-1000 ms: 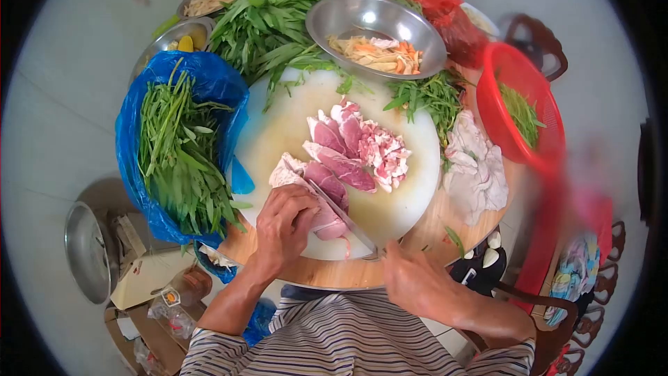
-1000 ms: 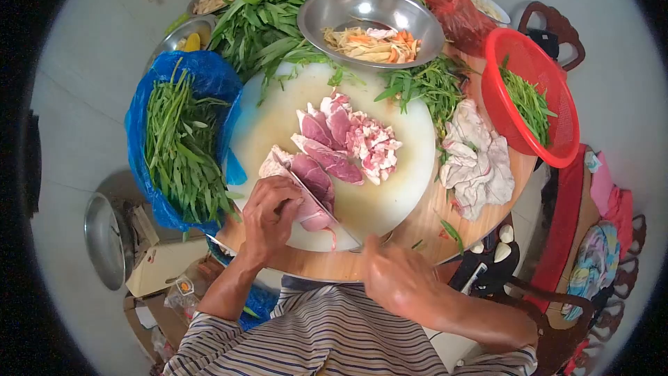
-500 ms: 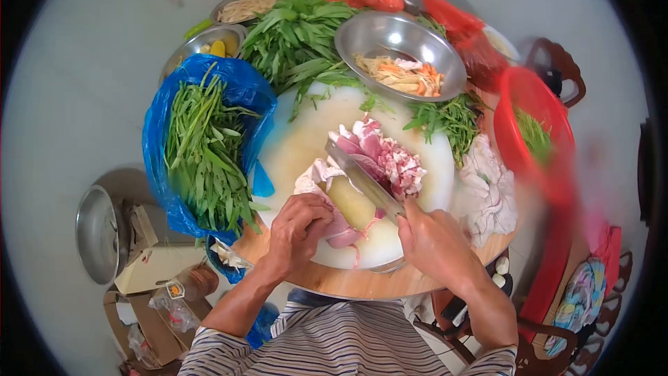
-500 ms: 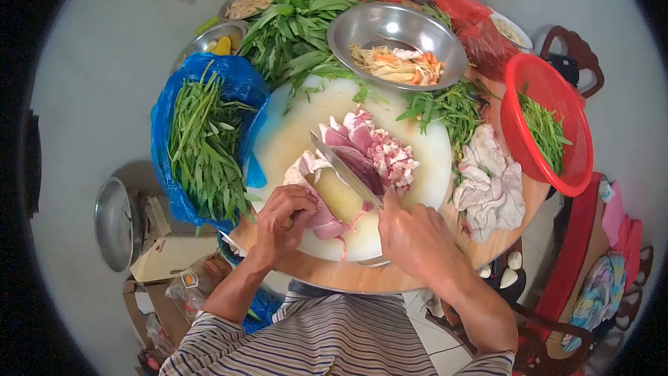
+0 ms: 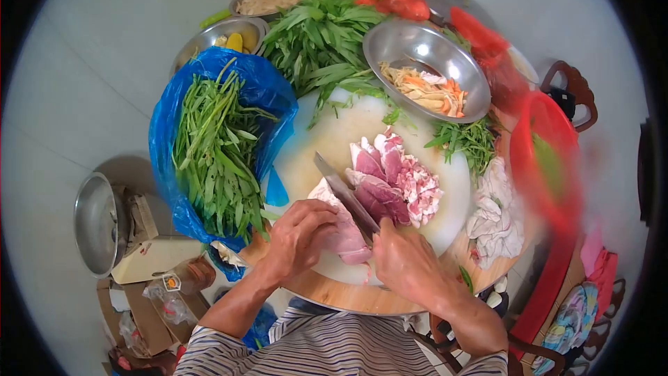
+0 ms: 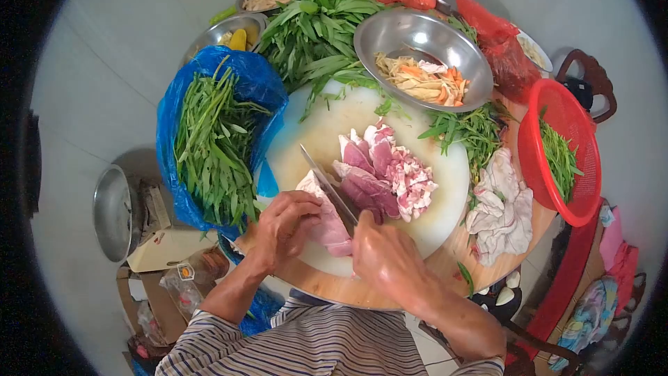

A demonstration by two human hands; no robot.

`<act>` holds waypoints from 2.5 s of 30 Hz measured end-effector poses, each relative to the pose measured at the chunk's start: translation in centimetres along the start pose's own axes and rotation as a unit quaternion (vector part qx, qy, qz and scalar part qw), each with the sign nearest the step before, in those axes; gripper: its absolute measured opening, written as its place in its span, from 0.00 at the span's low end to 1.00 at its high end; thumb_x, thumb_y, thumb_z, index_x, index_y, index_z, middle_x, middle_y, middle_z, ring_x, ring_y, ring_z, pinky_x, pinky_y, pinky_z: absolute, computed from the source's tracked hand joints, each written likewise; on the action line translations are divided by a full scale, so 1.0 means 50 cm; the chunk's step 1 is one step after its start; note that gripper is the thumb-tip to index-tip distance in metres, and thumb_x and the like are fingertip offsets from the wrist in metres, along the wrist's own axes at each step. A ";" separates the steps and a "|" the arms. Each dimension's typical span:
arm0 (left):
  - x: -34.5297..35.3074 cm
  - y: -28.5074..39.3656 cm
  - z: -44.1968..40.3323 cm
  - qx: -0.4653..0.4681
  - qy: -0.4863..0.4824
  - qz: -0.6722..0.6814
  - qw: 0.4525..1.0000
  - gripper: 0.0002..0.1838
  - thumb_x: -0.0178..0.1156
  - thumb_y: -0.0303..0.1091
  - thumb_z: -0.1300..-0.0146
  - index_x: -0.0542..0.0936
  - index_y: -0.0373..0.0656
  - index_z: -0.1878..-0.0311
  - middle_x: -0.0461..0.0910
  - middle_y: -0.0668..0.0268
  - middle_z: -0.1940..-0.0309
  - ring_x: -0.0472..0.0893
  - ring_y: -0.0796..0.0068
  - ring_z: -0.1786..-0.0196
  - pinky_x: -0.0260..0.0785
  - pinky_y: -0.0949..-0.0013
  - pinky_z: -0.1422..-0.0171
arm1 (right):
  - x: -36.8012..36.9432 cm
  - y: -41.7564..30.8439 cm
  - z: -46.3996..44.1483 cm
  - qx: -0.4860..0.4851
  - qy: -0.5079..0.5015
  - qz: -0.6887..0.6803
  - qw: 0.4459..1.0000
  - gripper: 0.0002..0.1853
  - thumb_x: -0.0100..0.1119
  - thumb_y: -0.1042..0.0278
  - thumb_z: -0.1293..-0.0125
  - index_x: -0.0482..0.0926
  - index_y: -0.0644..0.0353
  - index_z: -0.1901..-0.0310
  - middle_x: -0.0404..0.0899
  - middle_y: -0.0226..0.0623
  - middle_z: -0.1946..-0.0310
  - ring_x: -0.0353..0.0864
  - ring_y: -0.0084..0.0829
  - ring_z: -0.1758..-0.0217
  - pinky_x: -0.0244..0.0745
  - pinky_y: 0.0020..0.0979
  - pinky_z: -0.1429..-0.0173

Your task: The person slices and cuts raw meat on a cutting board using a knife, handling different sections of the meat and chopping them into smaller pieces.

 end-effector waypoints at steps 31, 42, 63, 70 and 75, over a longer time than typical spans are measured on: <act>0.000 0.002 0.022 0.026 0.042 0.026 0.998 0.18 0.72 0.18 0.44 0.86 0.40 0.49 0.89 0.59 0.48 0.86 0.52 0.40 0.78 0.51 0.32 | -0.067 0.050 0.077 0.062 0.030 0.116 0.991 0.12 0.56 0.65 0.19 0.76 0.69 0.51 0.84 0.66 0.75 0.85 0.73 0.69 0.81 0.65 0.60; -0.001 0.033 0.045 0.031 0.091 -0.041 0.995 0.16 0.77 0.22 0.46 0.87 0.43 0.54 0.89 0.61 0.53 0.89 0.54 0.47 0.84 0.54 0.42 | -0.056 -0.052 0.070 0.018 0.045 0.020 0.999 0.12 0.55 0.64 0.17 0.73 0.68 0.52 0.81 0.63 0.79 0.84 0.71 0.71 0.77 0.65 0.63; 0.009 0.011 0.025 0.021 0.021 0.016 0.999 0.19 0.71 0.16 0.46 0.85 0.42 0.51 0.88 0.59 0.50 0.88 0.51 0.42 0.83 0.53 0.37 | -0.030 -0.057 0.037 0.008 -0.078 0.073 0.994 0.11 0.56 0.71 0.21 0.73 0.74 0.53 0.82 0.67 0.76 0.86 0.72 0.67 0.80 0.65 0.59; 0.015 0.014 0.023 0.039 0.015 0.033 0.999 0.18 0.71 0.17 0.44 0.84 0.40 0.50 0.88 0.58 0.51 0.88 0.50 0.43 0.82 0.51 0.37 | 0.011 -0.087 -0.087 -0.046 -0.008 0.079 0.996 0.11 0.62 0.71 0.26 0.74 0.73 0.58 0.85 0.69 0.72 0.90 0.70 0.63 0.85 0.62 0.57; 0.016 0.018 0.024 0.052 0.035 0.011 0.998 0.16 0.72 0.20 0.41 0.84 0.39 0.50 0.88 0.58 0.51 0.87 0.50 0.44 0.81 0.51 0.37 | -0.007 -0.075 -0.048 -0.040 -0.021 0.027 0.999 0.12 0.60 0.71 0.25 0.73 0.75 0.55 0.82 0.71 0.72 0.87 0.72 0.63 0.81 0.65 0.57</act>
Point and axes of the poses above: each hand's wrist, its own z-axis away from the middle knuckle, its own x-axis out of the palm, y = z × x, the point moved 9 cm from there along -z, towards the middle knuckle
